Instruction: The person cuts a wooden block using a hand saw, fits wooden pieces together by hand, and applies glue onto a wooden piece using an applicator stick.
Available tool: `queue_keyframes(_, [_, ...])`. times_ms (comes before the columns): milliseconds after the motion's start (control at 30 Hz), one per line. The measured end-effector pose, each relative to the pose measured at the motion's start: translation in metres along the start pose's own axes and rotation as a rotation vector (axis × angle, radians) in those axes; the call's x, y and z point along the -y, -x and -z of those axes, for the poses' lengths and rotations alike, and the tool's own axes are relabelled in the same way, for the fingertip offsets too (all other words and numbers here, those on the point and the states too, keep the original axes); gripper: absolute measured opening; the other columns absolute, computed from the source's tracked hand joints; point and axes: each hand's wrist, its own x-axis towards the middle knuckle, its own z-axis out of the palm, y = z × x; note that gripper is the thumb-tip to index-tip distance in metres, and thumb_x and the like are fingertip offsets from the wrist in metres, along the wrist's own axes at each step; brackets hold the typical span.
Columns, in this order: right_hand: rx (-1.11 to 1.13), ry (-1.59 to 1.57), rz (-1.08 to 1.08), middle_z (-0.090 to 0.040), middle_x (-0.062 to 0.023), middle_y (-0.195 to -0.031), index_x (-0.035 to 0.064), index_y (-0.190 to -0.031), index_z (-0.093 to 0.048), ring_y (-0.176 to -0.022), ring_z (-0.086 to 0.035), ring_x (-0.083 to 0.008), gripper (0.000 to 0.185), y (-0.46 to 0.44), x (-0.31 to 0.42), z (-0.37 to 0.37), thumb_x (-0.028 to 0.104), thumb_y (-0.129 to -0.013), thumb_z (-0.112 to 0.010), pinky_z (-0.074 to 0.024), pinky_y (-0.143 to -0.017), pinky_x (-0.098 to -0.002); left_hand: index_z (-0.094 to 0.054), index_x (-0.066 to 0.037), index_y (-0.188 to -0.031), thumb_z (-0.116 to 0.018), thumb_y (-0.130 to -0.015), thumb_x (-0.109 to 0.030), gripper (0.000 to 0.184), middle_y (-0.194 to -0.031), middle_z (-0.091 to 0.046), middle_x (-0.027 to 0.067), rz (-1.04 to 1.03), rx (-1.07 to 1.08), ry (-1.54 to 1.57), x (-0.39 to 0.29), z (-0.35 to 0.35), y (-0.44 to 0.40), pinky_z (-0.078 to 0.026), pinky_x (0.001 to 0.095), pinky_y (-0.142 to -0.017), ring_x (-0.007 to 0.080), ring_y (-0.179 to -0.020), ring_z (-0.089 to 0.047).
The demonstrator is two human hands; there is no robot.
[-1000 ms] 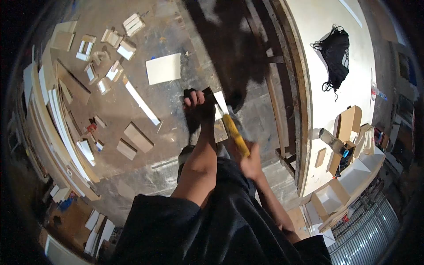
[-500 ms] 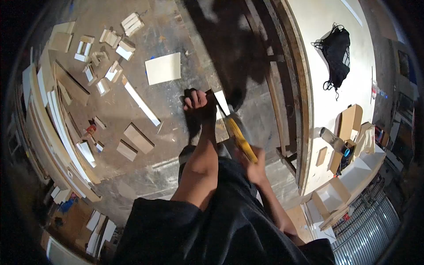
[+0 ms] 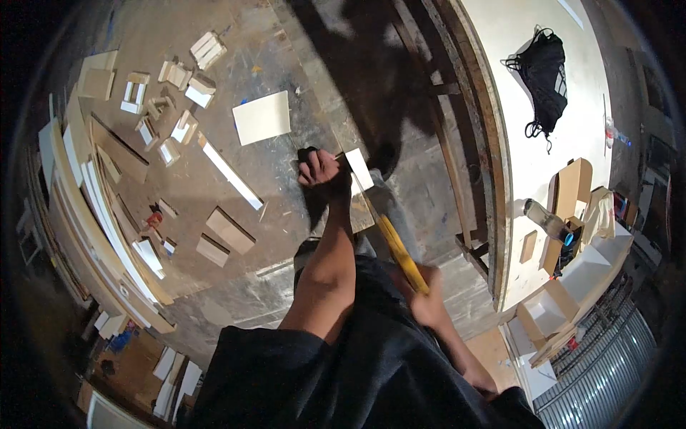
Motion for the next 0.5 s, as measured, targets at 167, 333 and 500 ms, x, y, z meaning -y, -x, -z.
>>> queue_keyframes(167, [-0.37,0.121,0.02,-0.065,-0.0172,-0.072,-0.0061,-0.092,-0.066,-0.067,-0.056,-0.014,0.024,-0.057,-0.037,-0.033,0.018,-0.092,-0.068,-0.0465,-0.062,-0.0364,-0.056,-0.016,-0.085,-0.065,-0.078,-0.036,0.023,-0.092,-0.052,0.0046,0.001,-0.051,0.039,-0.002,-0.005,0.008,-0.037,0.0466,-0.08,0.0303,-0.091,-0.052])
queue_keyframes(333, [0.044,0.05,-0.1,-0.059,-0.0034,-0.072,-0.0046,-0.097,-0.065,-0.067,-0.053,-0.0122,0.018,-0.015,-0.015,0.002,0.013,-0.093,-0.063,-0.0443,-0.061,-0.0302,-0.055,-0.019,-0.083,-0.065,-0.079,-0.032,0.017,-0.092,-0.052,0.0031,-0.024,-0.032,-0.032,-0.004,-0.004,0.0,-0.038,0.0448,-0.078,0.028,-0.091,-0.053])
queue_keyframes(500, [0.024,0.089,-0.063,-0.063,-0.0092,-0.075,-0.0049,-0.095,-0.065,-0.069,-0.056,-0.0134,0.018,-0.029,-0.014,-0.013,0.013,-0.092,-0.067,-0.0457,-0.063,-0.0322,-0.055,-0.019,-0.081,-0.065,-0.079,-0.027,0.013,-0.089,-0.052,0.0026,-0.097,-0.134,-0.136,0.002,-0.005,0.005,-0.039,0.0428,-0.073,0.0281,-0.086,-0.054])
